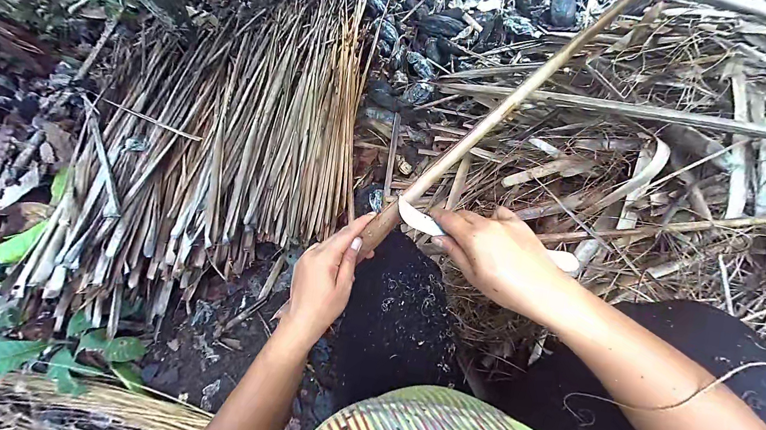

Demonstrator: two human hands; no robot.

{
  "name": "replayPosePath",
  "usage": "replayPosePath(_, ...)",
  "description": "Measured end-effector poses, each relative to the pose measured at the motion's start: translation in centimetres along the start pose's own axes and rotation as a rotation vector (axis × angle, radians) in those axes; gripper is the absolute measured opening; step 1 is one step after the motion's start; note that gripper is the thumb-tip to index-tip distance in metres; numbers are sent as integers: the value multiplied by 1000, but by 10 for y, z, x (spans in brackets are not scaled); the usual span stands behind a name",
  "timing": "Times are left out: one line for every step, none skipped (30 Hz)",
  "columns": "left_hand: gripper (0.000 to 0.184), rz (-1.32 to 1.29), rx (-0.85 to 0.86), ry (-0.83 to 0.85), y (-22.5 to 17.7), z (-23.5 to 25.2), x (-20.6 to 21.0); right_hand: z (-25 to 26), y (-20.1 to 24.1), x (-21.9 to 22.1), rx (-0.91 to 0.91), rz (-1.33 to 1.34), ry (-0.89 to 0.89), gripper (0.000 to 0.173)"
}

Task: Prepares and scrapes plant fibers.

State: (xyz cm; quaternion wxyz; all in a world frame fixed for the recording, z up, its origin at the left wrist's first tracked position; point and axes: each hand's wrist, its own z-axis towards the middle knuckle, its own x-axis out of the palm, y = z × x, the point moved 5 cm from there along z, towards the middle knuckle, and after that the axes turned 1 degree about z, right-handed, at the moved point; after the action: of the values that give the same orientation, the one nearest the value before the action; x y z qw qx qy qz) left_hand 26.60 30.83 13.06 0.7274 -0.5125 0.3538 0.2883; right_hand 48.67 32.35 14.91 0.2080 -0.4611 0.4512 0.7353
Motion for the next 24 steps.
replayPosePath(41, 6, 2, -4, -2, 0, -2, -1, 1, -1, -8, -9, -16, 34)
replayPosePath(41, 10, 6, -10, -3, 0, -3, -2, 1, -2, -12, -18, -26, 34)
replayPosePath(41, 11, 15, -17, -4, 0, -4, -3, 2, -2, -20, -29, -37, 33)
replayPosePath(41, 12, 27, -26, -5, 0, -5, -4, 3, -3, -31, -44, -51, 33)
replayPosePath(41, 18, 38, -32, -6, 1, -5, -4, 3, -4, -37, -51, -58, 33)
replayPosePath(41, 27, 47, -35, -8, 0, -6, -4, 4, -4, -38, -57, -60, 33)
replayPosePath(41, 40, 55, -36, -8, 0, -7, -4, 5, -4, -33, -61, -63, 33)
replayPosePath(41, 56, 63, -37, -9, 0, -8, -4, 5, -3, -22, -64, -69, 33)
replayPosePath(41, 78, 75, -35, -10, 0, -8, -2, 4, -1, -5, -66, -76, 32)
replayPosePath(41, 99, 89, -29, -11, 1, -7, 0, 1, 0, 23, -65, -73, 32)
replayPosePath(40, 112, 103, -16, -12, 0, -5, 3, -5, -1, 65, -59, -66, 32)
replayPosePath(40, 118, 111, -3, -12, 0, -2, 7, -13, -3, 123, -50, -58, 32)
replayPosePath(39, 131, 112, 9, -11, -2, 0, 12, -24, -7, 187, -46, -56, 34)
replayPosePath(40, 148, 110, 15, -9, -3, 2, 16, -37, -13, 251, -48, -67, 35)
replayPosePath(40, 167, 103, 19, -6, -5, 2, 19, -53, -21, 327, -60, -81, 36)
replayPosePath(40, 185, 98, 17, -2, -7, 1, 21, -71, -32, 419, -69, -99, 37)
replayPosePath(40, 202, 93, 20, 3, -10, -1, 21, -91, -46, 516, -72, -125, 37)
replayPosePath(40, 218, 92, 21, 9, -13, -3, 20, -110, -60, 613, -77, -154, 38)
replayPosePath(40, 234, 91, 18, 17, -15, -4, 16, -128, -75, 702, -82, -183, 39)
replayPosePath(40, 249, 84, 16, 25, -17, -6, 12, -144, -90, 773, -90, -211, 40)
replayPosePath(39, 255, 73, 20, 34, -18, -8, 7, -157, -102, 827, -95, -233, 41)
replayPosePath(38, 252, 51, 32, 44, -20, -10, 3, -167, -115, 878, -95, -251, 42)
replayPosePath(37, 244, 26, 46, 54, -21, -12, -1, -176, -126, 924, -98, -267, 42)
replayPosePath(36, 238, 9, 60, 66, -21, -14, -6, -184, -138, 964, -106, -285, 42)
